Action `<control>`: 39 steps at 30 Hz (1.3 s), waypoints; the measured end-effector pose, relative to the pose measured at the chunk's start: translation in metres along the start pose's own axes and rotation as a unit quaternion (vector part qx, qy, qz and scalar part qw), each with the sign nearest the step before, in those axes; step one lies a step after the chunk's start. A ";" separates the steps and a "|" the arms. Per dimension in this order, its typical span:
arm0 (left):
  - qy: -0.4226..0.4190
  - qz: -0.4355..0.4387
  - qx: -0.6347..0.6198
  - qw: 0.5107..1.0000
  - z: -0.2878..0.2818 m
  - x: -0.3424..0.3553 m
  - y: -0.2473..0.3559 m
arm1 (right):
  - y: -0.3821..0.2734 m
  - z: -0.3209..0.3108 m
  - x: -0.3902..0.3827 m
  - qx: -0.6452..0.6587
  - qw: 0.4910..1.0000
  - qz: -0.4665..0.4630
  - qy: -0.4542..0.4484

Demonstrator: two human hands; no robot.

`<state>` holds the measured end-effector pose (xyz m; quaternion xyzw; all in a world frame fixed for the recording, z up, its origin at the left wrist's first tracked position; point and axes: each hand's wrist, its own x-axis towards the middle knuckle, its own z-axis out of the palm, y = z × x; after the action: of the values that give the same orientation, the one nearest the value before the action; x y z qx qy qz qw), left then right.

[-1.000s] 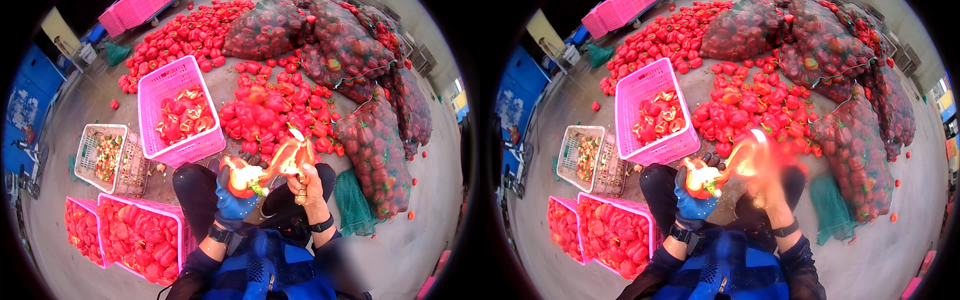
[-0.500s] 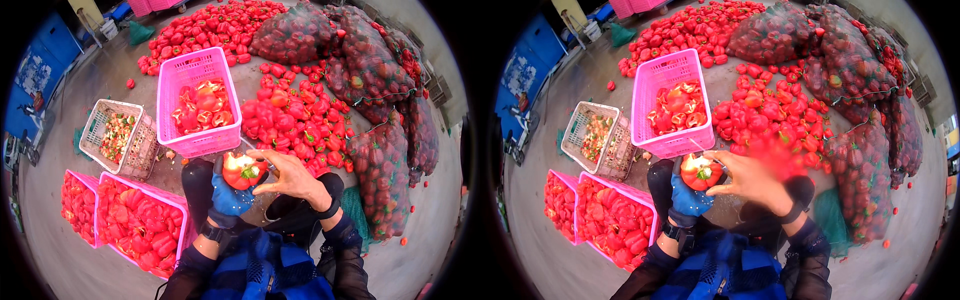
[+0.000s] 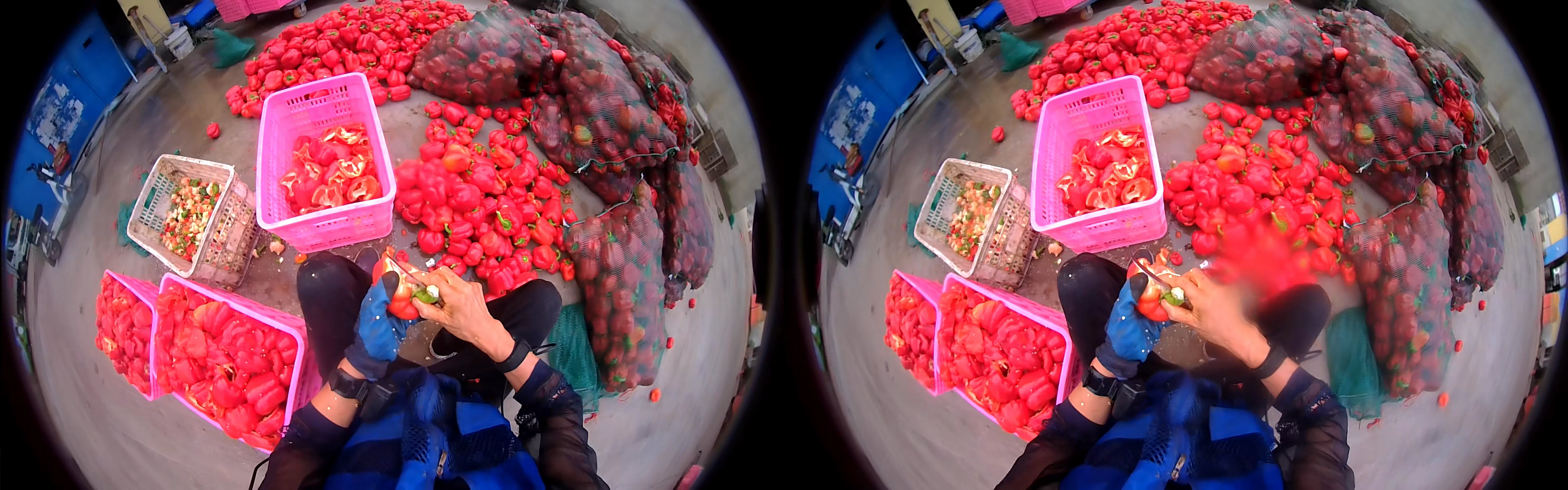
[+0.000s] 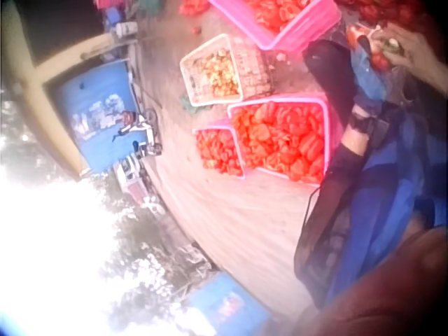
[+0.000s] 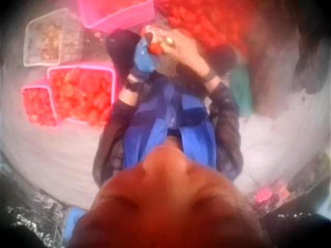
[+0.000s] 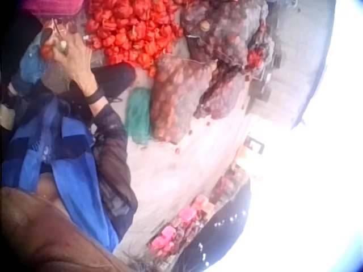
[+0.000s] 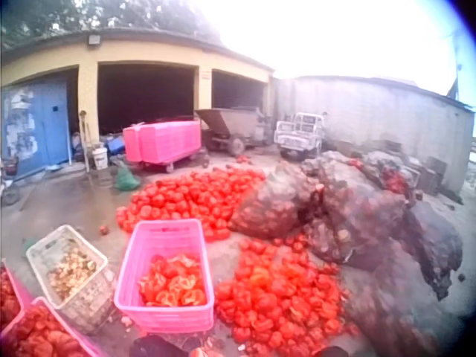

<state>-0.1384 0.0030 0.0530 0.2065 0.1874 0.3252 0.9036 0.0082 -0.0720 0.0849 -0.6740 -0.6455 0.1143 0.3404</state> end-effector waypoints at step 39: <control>-0.035 -0.098 -0.088 0.991 0.043 0.009 0.045 | 0.024 -0.090 -0.042 0.879 0.421 0.032 0.222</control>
<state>-0.1344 0.0300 0.1094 0.1180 0.1455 0.2430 0.9518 0.0745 -0.1380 0.1249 -0.0304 -0.0738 0.4767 0.8754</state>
